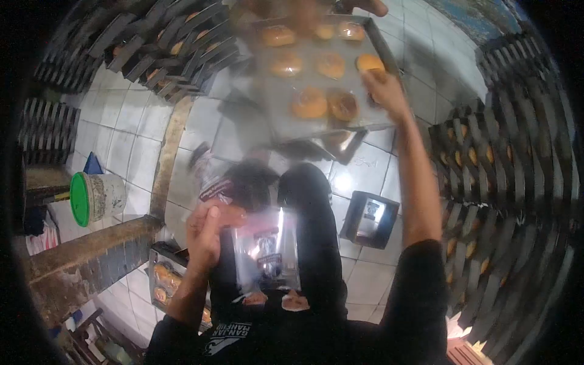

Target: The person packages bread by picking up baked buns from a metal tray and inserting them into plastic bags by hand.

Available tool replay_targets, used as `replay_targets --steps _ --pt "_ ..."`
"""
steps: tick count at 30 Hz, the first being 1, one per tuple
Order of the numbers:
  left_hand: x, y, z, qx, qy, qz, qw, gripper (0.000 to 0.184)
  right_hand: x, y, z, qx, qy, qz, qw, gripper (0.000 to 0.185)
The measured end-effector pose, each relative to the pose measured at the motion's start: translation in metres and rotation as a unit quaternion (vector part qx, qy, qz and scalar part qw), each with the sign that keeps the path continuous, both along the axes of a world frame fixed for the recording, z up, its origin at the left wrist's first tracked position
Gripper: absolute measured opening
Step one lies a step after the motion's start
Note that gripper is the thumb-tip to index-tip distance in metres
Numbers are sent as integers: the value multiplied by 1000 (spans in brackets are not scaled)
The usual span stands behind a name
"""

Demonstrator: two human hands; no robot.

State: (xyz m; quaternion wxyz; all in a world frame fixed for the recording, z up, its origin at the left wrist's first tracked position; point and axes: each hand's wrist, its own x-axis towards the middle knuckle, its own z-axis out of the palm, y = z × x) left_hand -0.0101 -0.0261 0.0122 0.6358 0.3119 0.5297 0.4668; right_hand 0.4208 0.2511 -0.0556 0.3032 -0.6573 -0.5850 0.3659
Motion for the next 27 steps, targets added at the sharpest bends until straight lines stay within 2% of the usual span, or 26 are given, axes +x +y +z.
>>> replay_targets --steps 1,2,3,5,7,9,10,12,13,14,16,17,18,19,20,21,23,24,25,26,27 --pt "8 7 -4 -31 -9 25 999 21 29 40 -32 -10 11 -54 998 56" --pt "11 12 -10 -64 -17 51 997 23 52 71 -51 -12 -48 -93 994 59" --pt "7 7 -25 -57 100 22 993 27 68 94 -66 -13 -108 -131 985 63" --pt "-1 -1 -45 -3 91 -1 996 27 78 126 -82 -73 -155 -157 973 67" --pt "4 2 -42 25 54 6 998 27 83 148 -97 -78 -215 -158 961 68" --pt "-3 9 -33 28 128 -41 991 25 80 156 -108 -28 -283 -137 949 67" --pt "-6 9 -30 30 164 -68 984 24 77 151 -107 -44 -240 -123 962 66" --pt "-4 -1 -47 52 111 2 993 26 39 131 -74 -59 -154 -101 981 65" --pt "1 1 -50 72 80 37 993 27 33 119 -71 -49 -140 -43 988 61" --pt "5 3 -47 42 55 45 997 30 34 116 -102 -2 -142 -23 990 60" --pt "12 14 -35 -9 3 59 998 41 16 92 -103 58 -109 -10 992 55" --pt "11 15 -38 34 12 33 999 41 -8 64 -66 39 -39 -20 998 50" --pt "10 16 -33 17 -10 42 999 40 -18 50 -53 60 21 -17 998 45" --pt "10 17 -26 0 -34 50 998 39 -37 30 -29 38 0 -109 993 40" --pt "11 18 -22 -15 -60 56 996 38 -32 22 -47 139 92 -74 983 38" --pt "10 16 -26 8 -100 66 993 37 -62 -14 -3 125 216 -97 964 39" --pt "2 22 -35 20 -138 92 986 34 -91 -67 52 17 353 -99 930 40" --pt "1 25 -33 22 -156 109 982 32 -106 -90 66 -34 448 -107 887 53" --pt "4 35 -12 39 -163 101 981 28 -116 -111 75 -34 489 -43 870 47" --pt "-2 42 -9 -18 -187 118 975 29 -131 -133 91 -57 498 -6 865 49" --pt "-7 50 -12 -22 -208 127 970 31 -145 -153 103 -75 513 0 855 49"
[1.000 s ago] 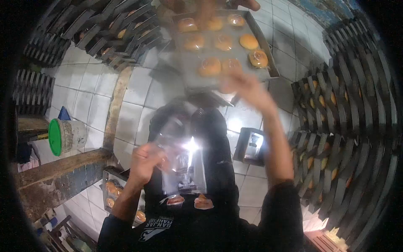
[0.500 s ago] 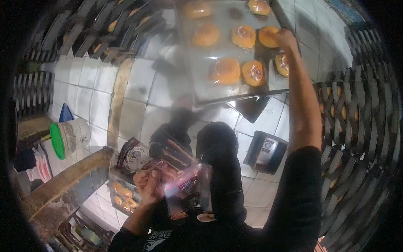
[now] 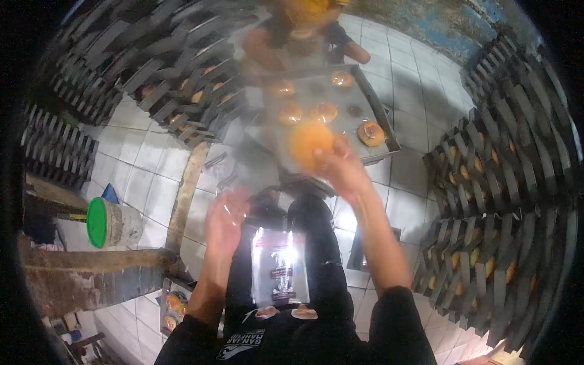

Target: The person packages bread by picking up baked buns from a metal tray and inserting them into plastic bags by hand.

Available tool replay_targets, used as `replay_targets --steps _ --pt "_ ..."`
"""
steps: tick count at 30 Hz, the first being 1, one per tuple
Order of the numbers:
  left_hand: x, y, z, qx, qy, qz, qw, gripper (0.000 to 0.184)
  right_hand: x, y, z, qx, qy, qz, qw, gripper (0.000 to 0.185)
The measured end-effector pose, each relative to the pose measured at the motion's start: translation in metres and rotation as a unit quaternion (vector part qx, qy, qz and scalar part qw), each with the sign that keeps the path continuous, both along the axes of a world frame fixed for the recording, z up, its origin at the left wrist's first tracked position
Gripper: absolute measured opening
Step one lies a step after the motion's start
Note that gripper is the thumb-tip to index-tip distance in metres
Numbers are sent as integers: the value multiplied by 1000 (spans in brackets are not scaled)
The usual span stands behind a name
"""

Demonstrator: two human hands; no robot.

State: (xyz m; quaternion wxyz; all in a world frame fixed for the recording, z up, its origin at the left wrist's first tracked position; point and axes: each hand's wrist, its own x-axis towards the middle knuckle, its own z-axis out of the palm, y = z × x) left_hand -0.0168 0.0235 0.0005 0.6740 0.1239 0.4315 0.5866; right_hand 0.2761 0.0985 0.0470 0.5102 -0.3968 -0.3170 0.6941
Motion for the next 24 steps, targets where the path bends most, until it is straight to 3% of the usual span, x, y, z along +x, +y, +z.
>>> replay_targets --steps 2,5,7,8,9,11,14,17,18,21,22,24 --pt "-7 10 -8 -8 -28 10 1000 30 -23 -32 24 -18 99 59 993 51" --pt "-12 19 -27 -4 -57 -1 998 29 -55 -69 31 -5 50 53 997 49" --pt "-16 25 -53 23 -87 -28 996 32 -81 -102 25 177 -193 32 965 47" --pt "-15 24 -59 -25 -107 -33 993 37 -85 -115 9 297 -361 31 883 43" --pt "-7 19 -40 -23 -87 -18 996 38 -93 -124 14 448 -401 15 799 39" --pt "10 7 -14 2 -131 -52 990 34 -88 -115 -16 575 -466 -1 673 37" --pt "19 -13 27 -43 -108 -88 989 33 -84 -111 -21 541 -468 -62 696 36" --pt "19 -32 39 1 -156 -94 983 40 -107 -115 18 568 -535 -43 624 33" --pt "15 -36 42 35 -131 -94 986 46 -114 -116 12 552 -538 -51 635 33" --pt "-17 -29 15 47 -181 -108 976 41 -144 -129 -9 520 -522 1 676 39" --pt "-20 -31 -3 81 -184 -76 977 45 -147 -131 -21 514 -530 8 675 42" --pt "9 -52 25 67 -126 10 990 47 -151 -125 -7 473 -501 7 725 42"
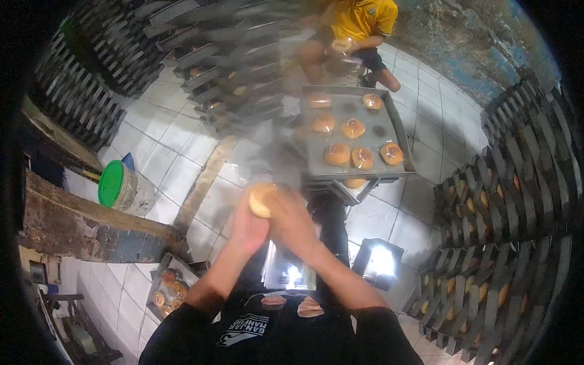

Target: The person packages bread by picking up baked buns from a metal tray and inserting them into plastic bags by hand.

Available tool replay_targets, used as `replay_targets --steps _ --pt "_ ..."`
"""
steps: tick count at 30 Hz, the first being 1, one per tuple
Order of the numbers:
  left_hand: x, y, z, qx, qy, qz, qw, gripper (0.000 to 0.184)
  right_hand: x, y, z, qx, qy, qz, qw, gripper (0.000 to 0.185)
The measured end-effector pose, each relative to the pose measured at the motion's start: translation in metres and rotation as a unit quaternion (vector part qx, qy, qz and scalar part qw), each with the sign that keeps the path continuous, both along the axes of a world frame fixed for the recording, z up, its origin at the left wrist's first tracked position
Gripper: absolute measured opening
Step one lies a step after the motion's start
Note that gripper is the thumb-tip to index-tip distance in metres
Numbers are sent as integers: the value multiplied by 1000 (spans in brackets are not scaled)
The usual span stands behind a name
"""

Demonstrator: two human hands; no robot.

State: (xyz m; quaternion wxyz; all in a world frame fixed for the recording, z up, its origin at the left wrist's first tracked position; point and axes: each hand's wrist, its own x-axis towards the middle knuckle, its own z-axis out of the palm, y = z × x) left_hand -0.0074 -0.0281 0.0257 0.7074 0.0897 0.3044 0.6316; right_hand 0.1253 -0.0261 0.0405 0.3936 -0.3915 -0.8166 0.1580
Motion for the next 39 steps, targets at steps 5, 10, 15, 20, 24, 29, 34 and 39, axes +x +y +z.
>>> replay_targets --steps 5,10,15,20,24,29,34,39 --pt "-17 0 -23 0 -29 -39 999 45 -10 -8 -33 -87 19 73 993 66" --pt "42 -21 -16 -49 169 93 980 52 2 11 3 -12 -131 -18 991 58" --pt "4 25 -25 68 -78 -7 995 47 0 20 6 10 -188 -25 982 46" --pt "15 37 -5 -22 -72 44 996 61 16 25 36 -5 -84 48 995 29" --pt "3 43 -12 -5 -125 -7 992 75 9 0 25 -223 4 90 971 9" --pt "-22 57 -47 104 67 21 992 71 15 -27 32 -438 174 401 786 13" --pt "-25 46 -49 -4 -164 -42 986 65 8 0 27 -201 126 159 958 17" --pt "-39 56 -59 -17 -72 12 997 64 33 -23 41 -477 241 426 730 20"
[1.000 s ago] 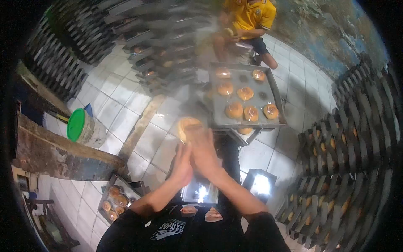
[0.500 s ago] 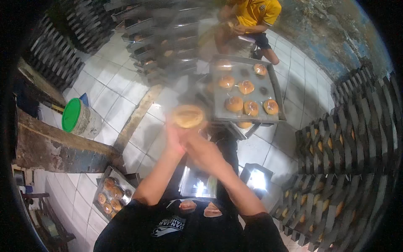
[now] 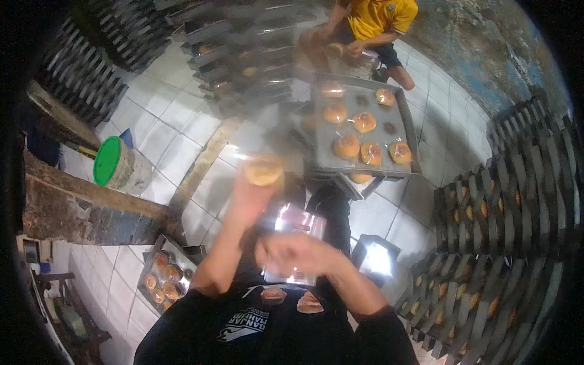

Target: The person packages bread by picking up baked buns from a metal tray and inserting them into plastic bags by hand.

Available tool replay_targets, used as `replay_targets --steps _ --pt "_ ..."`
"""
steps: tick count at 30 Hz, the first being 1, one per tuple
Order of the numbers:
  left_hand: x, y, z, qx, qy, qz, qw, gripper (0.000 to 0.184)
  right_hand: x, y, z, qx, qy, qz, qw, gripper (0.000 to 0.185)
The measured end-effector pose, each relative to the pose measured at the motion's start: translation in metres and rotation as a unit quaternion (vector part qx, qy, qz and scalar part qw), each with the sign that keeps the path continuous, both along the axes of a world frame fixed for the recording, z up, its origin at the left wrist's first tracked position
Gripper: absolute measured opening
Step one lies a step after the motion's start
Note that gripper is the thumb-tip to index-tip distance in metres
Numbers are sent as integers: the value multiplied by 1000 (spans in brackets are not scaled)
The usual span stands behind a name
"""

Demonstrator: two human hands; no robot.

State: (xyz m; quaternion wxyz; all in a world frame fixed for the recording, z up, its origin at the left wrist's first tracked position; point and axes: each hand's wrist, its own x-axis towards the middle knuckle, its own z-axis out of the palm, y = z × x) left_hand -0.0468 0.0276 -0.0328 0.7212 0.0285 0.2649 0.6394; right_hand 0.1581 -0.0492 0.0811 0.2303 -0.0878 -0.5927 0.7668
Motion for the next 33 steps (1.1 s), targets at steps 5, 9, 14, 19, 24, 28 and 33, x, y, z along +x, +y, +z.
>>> replay_targets --steps 5,9,14,19,24,28,33 --pt "8 -62 55 20 6 -89 996 57 0 11 -13 309 -212 -428 822 17" --pt "9 -71 44 10 177 -100 979 52 -4 19 -9 521 -198 -408 723 16" --pt "23 -45 51 61 348 -37 935 43 1 73 -70 251 -280 -512 772 33" --pt "24 -31 66 38 493 54 867 33 -7 67 -22 300 -249 -510 767 36" --pt "1 -21 51 98 662 164 725 26 6 94 -21 -43 -230 -450 862 36" --pt "-2 -75 13 34 520 31 853 23 28 43 -78 -124 -249 -382 882 31" --pt "5 -66 2 -9 369 -31 929 24 21 11 -96 -346 -123 -372 852 24"
